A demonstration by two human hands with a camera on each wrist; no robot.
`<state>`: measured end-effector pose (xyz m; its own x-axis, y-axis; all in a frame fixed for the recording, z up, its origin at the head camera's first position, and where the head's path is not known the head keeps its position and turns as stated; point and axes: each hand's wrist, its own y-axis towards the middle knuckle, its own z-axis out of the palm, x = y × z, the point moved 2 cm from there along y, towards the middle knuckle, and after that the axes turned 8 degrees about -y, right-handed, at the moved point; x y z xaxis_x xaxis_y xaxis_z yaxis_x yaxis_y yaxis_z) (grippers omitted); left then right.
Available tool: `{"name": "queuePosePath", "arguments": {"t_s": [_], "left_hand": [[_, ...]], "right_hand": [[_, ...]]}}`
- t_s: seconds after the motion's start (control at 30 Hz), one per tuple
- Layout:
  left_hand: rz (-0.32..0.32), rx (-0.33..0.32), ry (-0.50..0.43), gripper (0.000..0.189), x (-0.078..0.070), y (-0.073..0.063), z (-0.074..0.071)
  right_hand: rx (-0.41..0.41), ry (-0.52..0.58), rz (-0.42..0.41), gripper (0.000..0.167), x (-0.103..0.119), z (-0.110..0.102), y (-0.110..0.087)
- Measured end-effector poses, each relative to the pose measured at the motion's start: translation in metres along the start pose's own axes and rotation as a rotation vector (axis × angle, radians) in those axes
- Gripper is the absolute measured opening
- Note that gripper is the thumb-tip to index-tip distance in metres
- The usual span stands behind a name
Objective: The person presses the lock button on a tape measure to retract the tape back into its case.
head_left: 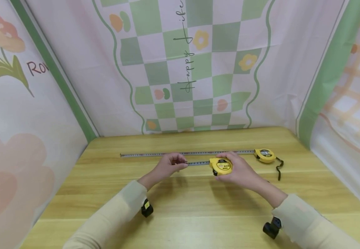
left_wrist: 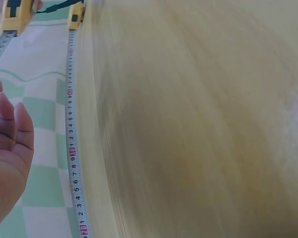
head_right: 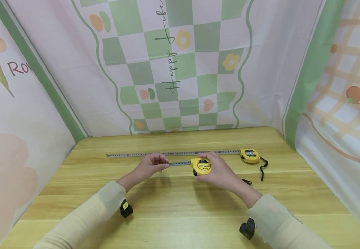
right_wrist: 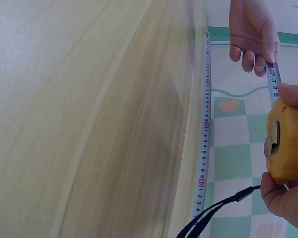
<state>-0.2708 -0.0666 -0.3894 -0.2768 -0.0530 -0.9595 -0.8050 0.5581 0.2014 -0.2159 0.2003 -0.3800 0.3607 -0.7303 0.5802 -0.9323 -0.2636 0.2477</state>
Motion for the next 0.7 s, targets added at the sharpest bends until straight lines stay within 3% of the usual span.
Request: {"name": "queuePosePath", "arguments": {"t_s": [0.47,0.7], "left_hand": [[-0.013,0.010,-0.045,0.013,-0.0006,0.0008,0.0023],[-0.019,0.007,-0.017,0.015,-0.0008,0.0013,0.0039]], "right_hand": [[0.005,-0.002,-0.003,0.074,0.0040,0.0008,0.0012],[0.009,0.005,0.003,0.073,0.0052,0.0023,0.0019]]}}
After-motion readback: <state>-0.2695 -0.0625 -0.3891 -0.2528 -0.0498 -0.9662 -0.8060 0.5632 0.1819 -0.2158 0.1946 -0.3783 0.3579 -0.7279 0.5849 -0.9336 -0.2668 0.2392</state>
